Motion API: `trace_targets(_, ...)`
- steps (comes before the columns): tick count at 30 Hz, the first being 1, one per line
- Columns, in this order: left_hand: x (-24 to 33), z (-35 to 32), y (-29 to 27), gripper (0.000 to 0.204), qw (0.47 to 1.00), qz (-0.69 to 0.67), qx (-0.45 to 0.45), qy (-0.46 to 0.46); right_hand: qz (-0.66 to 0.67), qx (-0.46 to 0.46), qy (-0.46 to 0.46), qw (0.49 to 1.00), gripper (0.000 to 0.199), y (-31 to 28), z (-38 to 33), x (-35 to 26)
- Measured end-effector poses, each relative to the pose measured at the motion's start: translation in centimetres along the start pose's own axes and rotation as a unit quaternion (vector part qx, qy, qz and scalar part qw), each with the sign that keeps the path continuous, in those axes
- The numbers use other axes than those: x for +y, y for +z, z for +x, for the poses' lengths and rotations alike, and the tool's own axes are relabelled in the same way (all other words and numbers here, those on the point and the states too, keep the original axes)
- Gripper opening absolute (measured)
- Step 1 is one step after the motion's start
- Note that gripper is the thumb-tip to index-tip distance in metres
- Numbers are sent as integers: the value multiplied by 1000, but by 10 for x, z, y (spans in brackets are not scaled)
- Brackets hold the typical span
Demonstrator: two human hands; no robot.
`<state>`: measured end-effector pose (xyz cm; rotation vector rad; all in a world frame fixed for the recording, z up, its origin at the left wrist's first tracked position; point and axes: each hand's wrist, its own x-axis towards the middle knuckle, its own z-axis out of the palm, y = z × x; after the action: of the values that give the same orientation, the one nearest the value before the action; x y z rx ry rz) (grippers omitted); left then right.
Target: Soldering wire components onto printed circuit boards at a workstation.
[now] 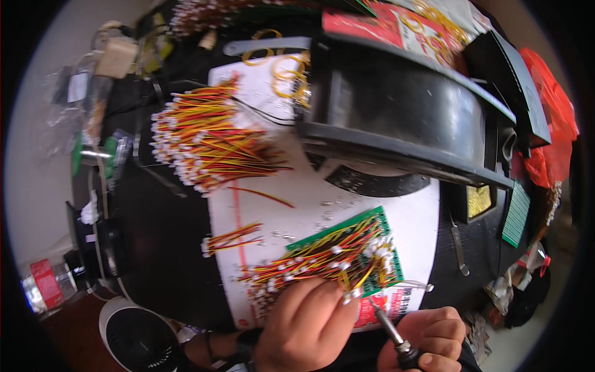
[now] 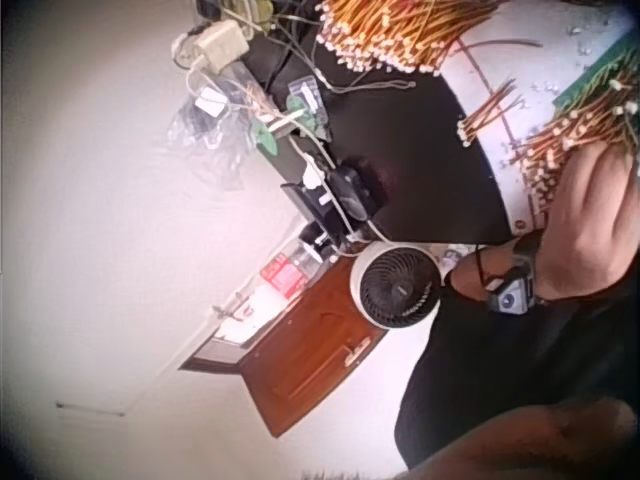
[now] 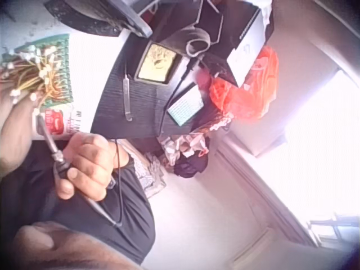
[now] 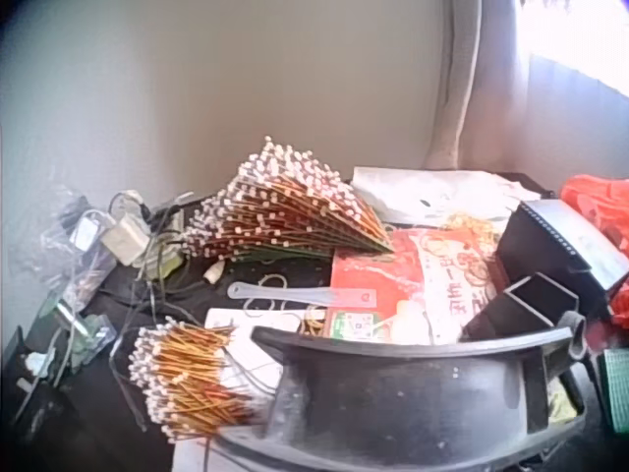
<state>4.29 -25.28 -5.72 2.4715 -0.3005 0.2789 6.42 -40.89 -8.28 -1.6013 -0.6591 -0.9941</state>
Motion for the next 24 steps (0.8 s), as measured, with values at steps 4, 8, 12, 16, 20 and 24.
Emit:
trace_targets(4, -5, -3, 7, 20, 994, -72, 70, 39, 48, 92, -79, 991, 25, 0, -9, 6)
trace_targets(8, 1, -15, -46, 23, 995, 27, 94, -5, 82, 84, -64, 991, 26, -1, -7, 6)
trace_targets(12, -54, -11, -73, 19, 971, 113, 123, -169, 99, 77, -95, 987, 25, 0, -3, 9)
trace_targets(16, -81, -17, -68, 15, 974, 92, 106, -177, 82, 66, -106, 989, 22, -1, 5, 9)
trace_targets(20, -90, -30, -69, 12, 973, 105, 114, -170, 101, 44, -107, 988, 22, 0, -1, 11)
trace_targets(24, -85, -27, -67, 12, 966, 80, 160, -188, 94, 53, -107, 988, 23, 0, 1, 10)
